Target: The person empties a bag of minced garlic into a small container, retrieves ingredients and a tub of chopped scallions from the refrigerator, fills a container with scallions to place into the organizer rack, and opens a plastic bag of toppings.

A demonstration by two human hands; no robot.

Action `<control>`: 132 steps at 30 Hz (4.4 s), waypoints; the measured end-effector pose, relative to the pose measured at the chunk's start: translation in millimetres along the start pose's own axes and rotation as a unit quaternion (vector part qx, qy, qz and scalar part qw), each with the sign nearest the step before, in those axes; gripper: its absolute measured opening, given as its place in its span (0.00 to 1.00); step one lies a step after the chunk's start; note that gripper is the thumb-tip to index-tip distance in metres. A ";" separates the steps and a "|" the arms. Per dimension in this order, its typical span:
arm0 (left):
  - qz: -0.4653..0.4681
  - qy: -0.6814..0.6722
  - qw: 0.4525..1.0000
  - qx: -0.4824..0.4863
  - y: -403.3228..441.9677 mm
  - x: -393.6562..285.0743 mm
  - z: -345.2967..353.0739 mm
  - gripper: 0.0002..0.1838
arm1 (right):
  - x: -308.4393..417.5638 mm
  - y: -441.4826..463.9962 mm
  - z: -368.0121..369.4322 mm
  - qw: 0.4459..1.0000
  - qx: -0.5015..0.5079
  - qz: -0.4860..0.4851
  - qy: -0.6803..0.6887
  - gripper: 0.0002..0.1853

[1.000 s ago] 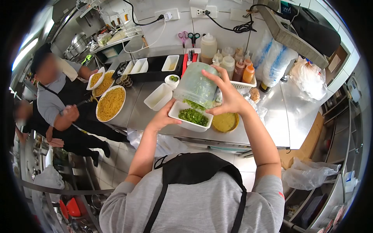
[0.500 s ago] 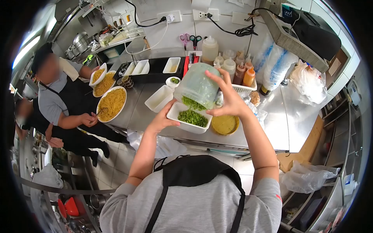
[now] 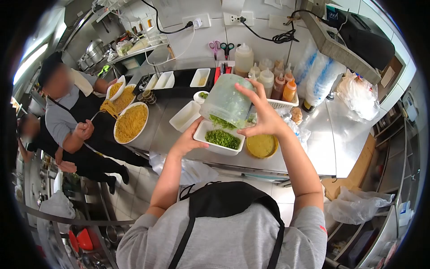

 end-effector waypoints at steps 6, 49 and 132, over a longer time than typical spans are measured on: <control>0.019 0.005 1.000 -0.009 2.2 -1.9 -1.8 0.56 | 1.1 4.6 -1.0 0.999 0.001 0.025 0.026 0.55; -0.020 0.182 0.924 -0.336 -43.9 83.1 -6.8 0.50 | -60.3 -148.9 -51.0 0.627 -0.470 0.149 0.604 0.46; -0.103 0.422 0.738 -0.516 181.3 37.9 -213.1 0.43 | -18.8 -172.4 17.1 0.815 -0.484 0.173 -0.267 0.19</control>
Point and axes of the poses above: each hand's wrist, its own y-axis towards the middle knuckle, its own z-axis out of the palm, x = y × z, the point moved 5 cm from there along y, towards the middle knuckle, and after that the axes turned 12 degrees about y, right-handed, at the moved point
